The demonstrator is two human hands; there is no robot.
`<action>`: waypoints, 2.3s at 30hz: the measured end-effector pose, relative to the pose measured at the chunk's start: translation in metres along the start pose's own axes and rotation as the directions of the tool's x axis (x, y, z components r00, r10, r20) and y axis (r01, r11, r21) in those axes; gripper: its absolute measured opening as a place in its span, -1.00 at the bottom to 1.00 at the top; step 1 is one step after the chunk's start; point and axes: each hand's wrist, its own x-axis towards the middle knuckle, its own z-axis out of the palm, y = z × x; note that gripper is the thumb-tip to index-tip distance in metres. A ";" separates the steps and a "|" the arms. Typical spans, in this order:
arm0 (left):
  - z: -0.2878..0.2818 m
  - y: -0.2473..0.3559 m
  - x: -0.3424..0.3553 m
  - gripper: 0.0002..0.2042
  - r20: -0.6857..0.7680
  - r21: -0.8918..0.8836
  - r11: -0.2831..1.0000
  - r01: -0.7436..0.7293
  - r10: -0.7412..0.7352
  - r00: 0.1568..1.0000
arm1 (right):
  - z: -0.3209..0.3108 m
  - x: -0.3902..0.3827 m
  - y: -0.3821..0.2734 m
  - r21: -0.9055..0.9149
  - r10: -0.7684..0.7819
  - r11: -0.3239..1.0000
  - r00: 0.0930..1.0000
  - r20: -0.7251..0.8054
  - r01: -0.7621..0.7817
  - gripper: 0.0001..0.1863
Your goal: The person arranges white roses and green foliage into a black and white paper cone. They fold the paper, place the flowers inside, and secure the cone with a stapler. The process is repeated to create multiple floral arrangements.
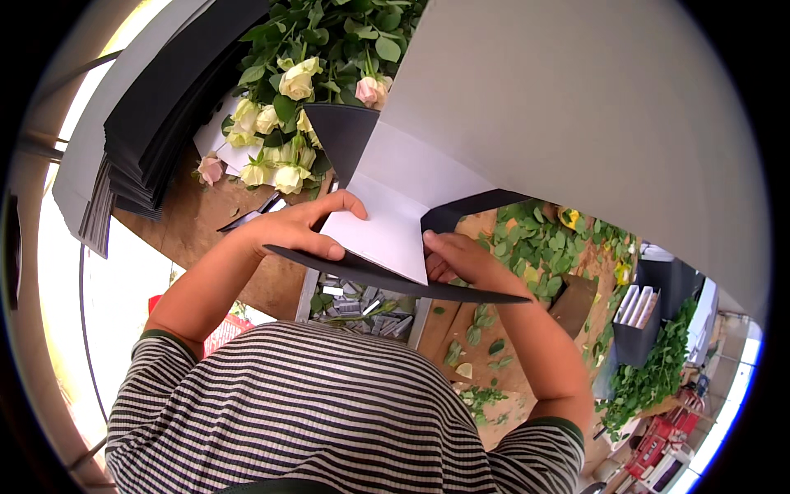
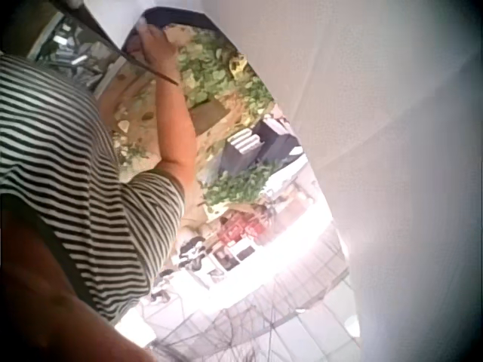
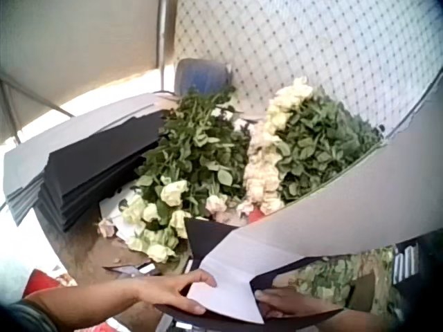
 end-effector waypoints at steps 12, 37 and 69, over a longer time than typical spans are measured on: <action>-0.007 -0.049 -0.033 -0.52 0.094 0.017 0.988 0.151 -0.152 0.984 | 0.061 0.023 0.015 0.214 -0.075 0.975 0.994 0.080 0.056 -0.68; 0.005 -0.046 -0.013 -0.60 -0.163 0.910 0.328 0.254 -0.281 0.946 | 0.067 0.086 0.023 -0.904 -0.725 0.178 0.673 0.148 0.390 0.03; -0.027 -0.034 0.061 -0.56 -0.049 0.469 0.883 -0.017 0.046 0.998 | -0.108 -0.220 -0.022 -0.588 -0.654 0.756 0.347 -0.672 0.288 -0.67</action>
